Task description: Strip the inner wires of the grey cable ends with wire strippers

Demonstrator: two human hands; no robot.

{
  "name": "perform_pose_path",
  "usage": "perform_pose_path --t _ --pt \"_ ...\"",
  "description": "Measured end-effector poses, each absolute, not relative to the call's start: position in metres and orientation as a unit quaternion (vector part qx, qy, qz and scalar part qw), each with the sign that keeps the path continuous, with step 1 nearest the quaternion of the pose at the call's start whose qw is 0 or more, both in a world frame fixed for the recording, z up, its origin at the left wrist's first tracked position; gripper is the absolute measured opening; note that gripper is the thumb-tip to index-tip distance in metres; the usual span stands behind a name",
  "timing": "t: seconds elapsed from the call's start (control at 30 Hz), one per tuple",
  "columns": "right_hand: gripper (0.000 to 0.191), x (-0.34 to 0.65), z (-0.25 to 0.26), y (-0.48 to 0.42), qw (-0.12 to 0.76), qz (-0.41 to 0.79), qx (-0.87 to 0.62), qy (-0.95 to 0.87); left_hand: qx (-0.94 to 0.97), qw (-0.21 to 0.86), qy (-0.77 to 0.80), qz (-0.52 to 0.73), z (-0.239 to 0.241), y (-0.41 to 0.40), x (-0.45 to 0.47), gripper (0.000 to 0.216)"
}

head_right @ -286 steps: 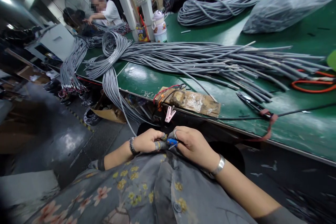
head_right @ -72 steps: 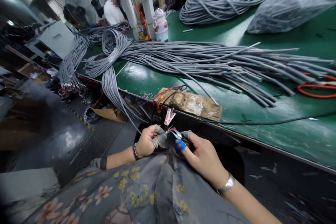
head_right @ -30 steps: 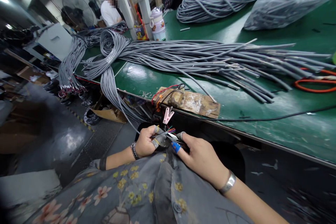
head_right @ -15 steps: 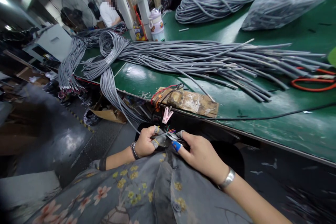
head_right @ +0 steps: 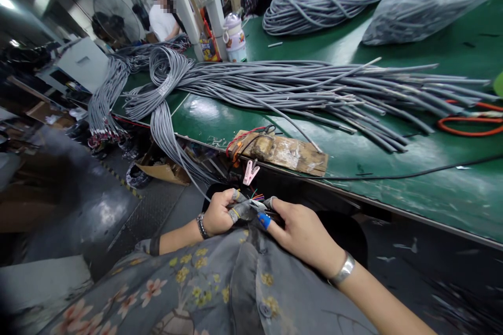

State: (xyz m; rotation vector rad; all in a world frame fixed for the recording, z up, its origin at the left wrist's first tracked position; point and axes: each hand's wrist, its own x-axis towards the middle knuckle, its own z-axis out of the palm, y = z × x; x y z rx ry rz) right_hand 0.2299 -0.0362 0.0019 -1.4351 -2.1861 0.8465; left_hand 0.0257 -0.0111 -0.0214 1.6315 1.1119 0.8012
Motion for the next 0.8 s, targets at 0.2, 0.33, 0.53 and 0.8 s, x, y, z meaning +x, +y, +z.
perform_pose_path --t 0.2,0.33,0.53,0.8 --pt "0.027 0.2284 0.003 -0.0343 0.196 0.291 -0.515 -0.783 0.671 0.486 0.457 0.325 -0.0219 -0.0123 0.0263 0.033" --pt "0.027 0.2277 0.0025 -0.0316 0.202 0.304 -0.507 -0.781 0.669 0.492 0.449 0.329 -0.025 -0.0127 0.0259 0.033" --pt "0.027 0.2264 -0.0022 -0.0308 0.202 0.325 -0.502 -0.775 0.684 0.483 0.449 0.312 -0.0244 -0.0124 0.0247 0.033" --pt "0.024 0.2203 0.0007 -0.0336 0.206 0.28 -0.509 -0.787 0.709 0.448 0.451 0.306 -0.0242 -0.0131 0.0234 0.023"
